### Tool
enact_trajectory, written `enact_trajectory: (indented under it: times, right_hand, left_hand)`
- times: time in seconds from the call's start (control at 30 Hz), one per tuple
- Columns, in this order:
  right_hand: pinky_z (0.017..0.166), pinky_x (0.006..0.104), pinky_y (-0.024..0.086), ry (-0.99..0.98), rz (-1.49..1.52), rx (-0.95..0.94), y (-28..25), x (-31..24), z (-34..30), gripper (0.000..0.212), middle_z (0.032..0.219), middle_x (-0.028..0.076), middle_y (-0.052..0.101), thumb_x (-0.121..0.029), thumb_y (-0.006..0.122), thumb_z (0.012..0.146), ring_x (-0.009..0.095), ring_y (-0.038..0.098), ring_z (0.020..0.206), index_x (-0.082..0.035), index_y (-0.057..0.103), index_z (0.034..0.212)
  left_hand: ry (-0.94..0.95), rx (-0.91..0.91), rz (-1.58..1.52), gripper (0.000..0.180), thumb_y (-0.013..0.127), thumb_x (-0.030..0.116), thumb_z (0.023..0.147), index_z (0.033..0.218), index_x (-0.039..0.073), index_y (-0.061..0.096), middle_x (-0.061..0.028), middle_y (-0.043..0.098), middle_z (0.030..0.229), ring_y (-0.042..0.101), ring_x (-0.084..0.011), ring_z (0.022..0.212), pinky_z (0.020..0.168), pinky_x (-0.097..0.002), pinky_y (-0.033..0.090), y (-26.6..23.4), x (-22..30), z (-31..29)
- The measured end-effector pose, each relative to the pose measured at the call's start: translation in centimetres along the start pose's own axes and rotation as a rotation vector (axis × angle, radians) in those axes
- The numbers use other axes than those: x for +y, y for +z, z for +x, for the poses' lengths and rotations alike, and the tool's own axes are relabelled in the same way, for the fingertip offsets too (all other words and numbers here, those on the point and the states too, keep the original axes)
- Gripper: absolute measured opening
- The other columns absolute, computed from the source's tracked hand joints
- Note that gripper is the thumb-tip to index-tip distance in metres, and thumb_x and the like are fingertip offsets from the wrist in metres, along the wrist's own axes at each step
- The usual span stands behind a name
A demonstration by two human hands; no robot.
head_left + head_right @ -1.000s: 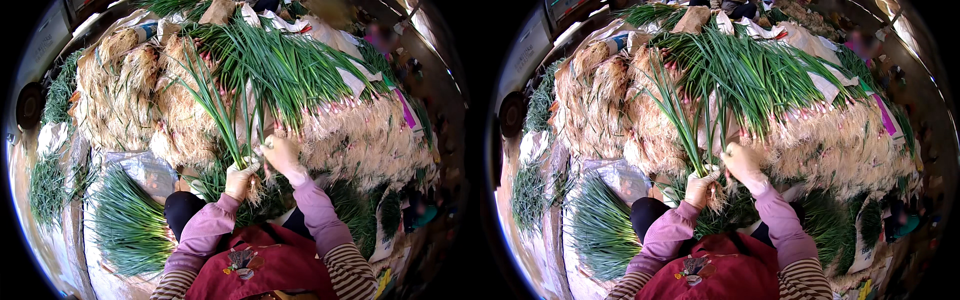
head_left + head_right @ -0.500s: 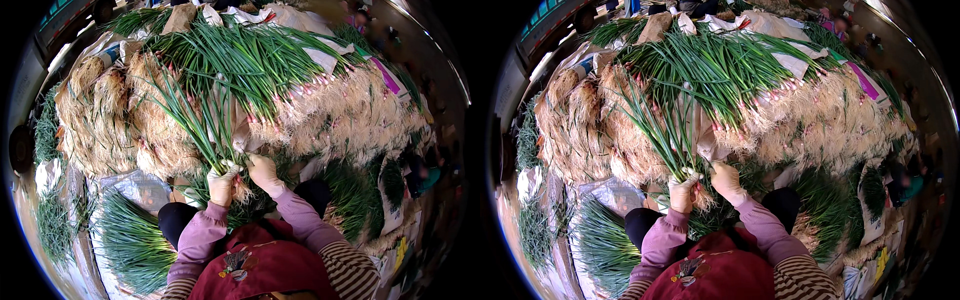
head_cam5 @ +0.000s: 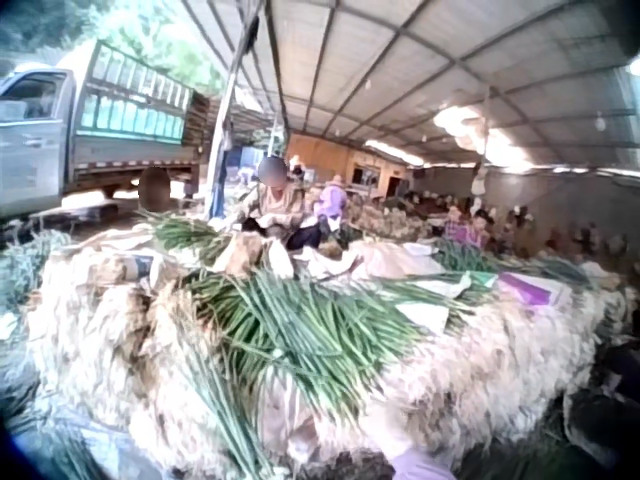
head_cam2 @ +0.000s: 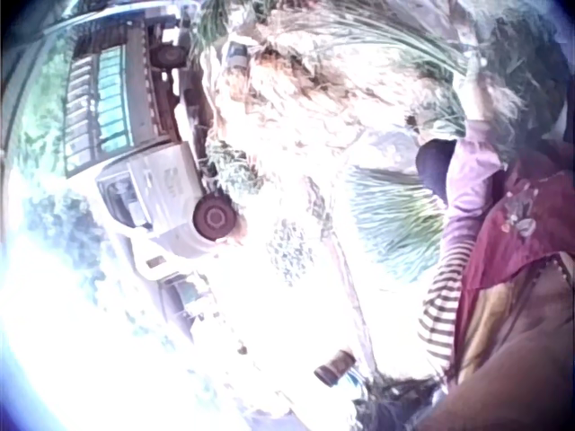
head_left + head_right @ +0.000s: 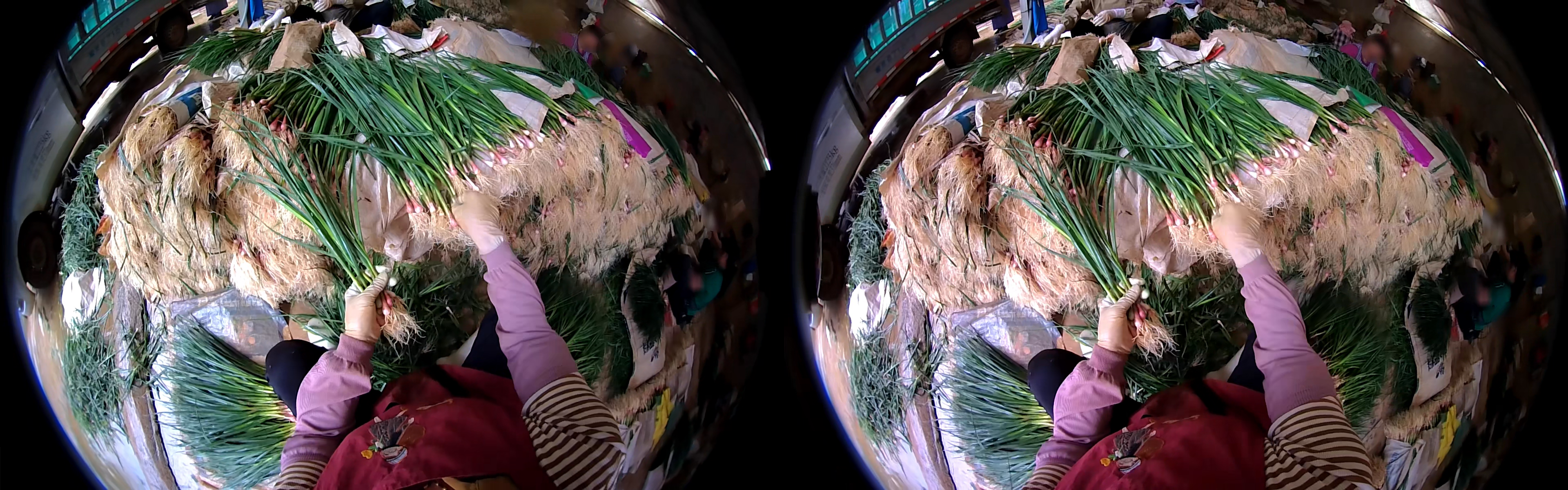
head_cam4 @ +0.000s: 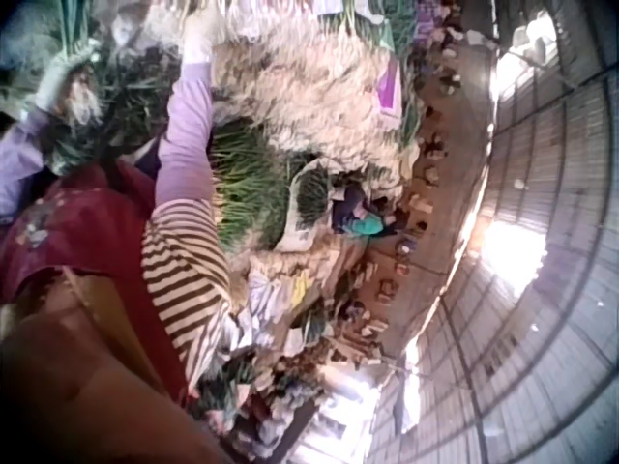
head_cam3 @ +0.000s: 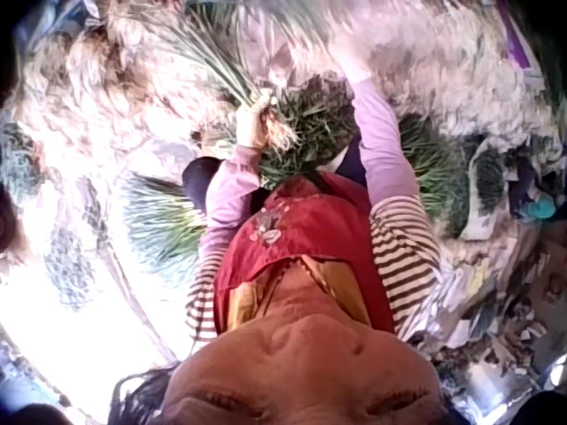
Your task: The person gathers stalks of green onions by hand, bundles them together, and places them onto a large pile before organizing the pile and laying out a mesh bag.
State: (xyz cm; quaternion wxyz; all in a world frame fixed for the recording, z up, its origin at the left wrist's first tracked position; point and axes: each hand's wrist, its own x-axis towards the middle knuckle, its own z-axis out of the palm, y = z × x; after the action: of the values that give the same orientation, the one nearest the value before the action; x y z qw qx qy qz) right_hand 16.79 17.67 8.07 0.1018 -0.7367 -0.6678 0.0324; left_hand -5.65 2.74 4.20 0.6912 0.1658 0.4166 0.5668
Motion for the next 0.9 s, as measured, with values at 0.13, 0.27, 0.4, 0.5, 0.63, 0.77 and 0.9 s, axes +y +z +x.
enact_trajectory:
  times: [0.13,0.27,0.4,0.5,0.63,0.77,0.9]
  right_hand:
    - [0.052,0.0392,0.045,-0.06,0.136,0.038,-3.6,-2.2,-8.3,0.025,0.057,0.013,0.059,-0.029,0.059,0.081,0.028,0.059,0.052,-0.007,0.067,0.089]
    - [0.051,0.0368,0.044,-0.552,0.251,0.031,-0.8,-4.2,-15.1,0.02,0.06,0.012,0.059,-0.025,0.06,0.083,0.03,0.058,0.054,-0.006,0.063,0.077]
    - [0.05,0.0319,0.042,-0.408,0.51,-0.129,0.2,-3.8,-15.2,0.025,0.058,0.012,0.057,-0.028,0.057,0.087,0.024,0.054,0.05,-0.003,0.063,0.083]
    - [0.055,0.0231,0.04,-0.093,1.032,-0.404,0.8,-3.4,-12.6,0.021,0.063,0.001,0.056,-0.019,0.059,0.088,0.006,0.049,0.059,0.001,0.062,0.086]
    - [0.055,0.0218,0.041,-0.036,1.249,-0.671,1.3,-5.2,-11.2,0.018,0.067,0.0,0.058,-0.013,0.061,0.086,0.006,0.05,0.06,0.005,0.062,0.087]
    - [0.052,0.0377,0.043,-0.269,0.782,-0.19,5.3,-5.7,-12.4,0.017,0.063,0.017,0.058,-0.017,0.059,0.083,0.031,0.055,0.054,0.0,0.061,0.082]
    - [0.063,0.044,0.044,-0.132,0.356,-0.077,4.0,-1.3,-10.7,0.026,0.065,0.018,0.058,-0.027,0.058,0.083,0.037,0.058,0.067,0.0,0.059,0.082]
  left_hand:
    - [-0.004,-0.023,-0.139,0.013,0.061,0.005,0.084,0.094,-0.001,0.06,-0.0067,0.061,0.062,0.048,-0.0086,0.039,0.036,-0.0195,0.037,0.8,-0.6,-0.1]
    - [-0.039,-0.15,-0.077,0.02,0.061,0.005,0.083,0.101,-0.003,0.058,-0.0059,0.057,0.06,0.048,-0.0098,0.039,0.038,-0.0201,0.04,0.5,-2.1,-0.1]
    - [-0.032,-0.178,-0.023,0.012,0.058,0.008,0.085,0.081,-0.003,0.059,-0.0101,0.058,0.058,0.049,-0.0121,0.038,0.036,-0.0207,0.037,0.8,-2.1,-0.5]
    - [-0.066,-0.177,-0.021,0.013,0.056,0.008,0.086,0.08,-0.004,0.058,-0.0114,0.058,0.058,0.05,-0.0139,0.039,0.038,-0.0225,0.038,0.4,-2.3,-0.4]
    - [-0.081,-0.194,-0.019,0.014,0.056,0.007,0.086,0.077,-0.005,0.057,-0.0114,0.055,0.054,0.049,-0.0147,0.038,0.039,-0.0234,0.04,0.7,-2.3,-0.5]
    - [0.045,-0.085,0.057,0.014,0.058,0.008,0.086,0.077,-0.003,0.06,-0.0086,0.057,0.056,0.047,-0.0108,0.036,0.035,-0.0212,0.035,-0.4,-2.2,-0.8]
    - [0.065,-0.111,-0.022,0.011,0.057,0.006,0.086,0.081,-0.003,0.058,-0.0087,0.057,0.057,0.046,-0.0099,0.036,0.035,-0.019,0.034,0.2,-1.9,-1.2]
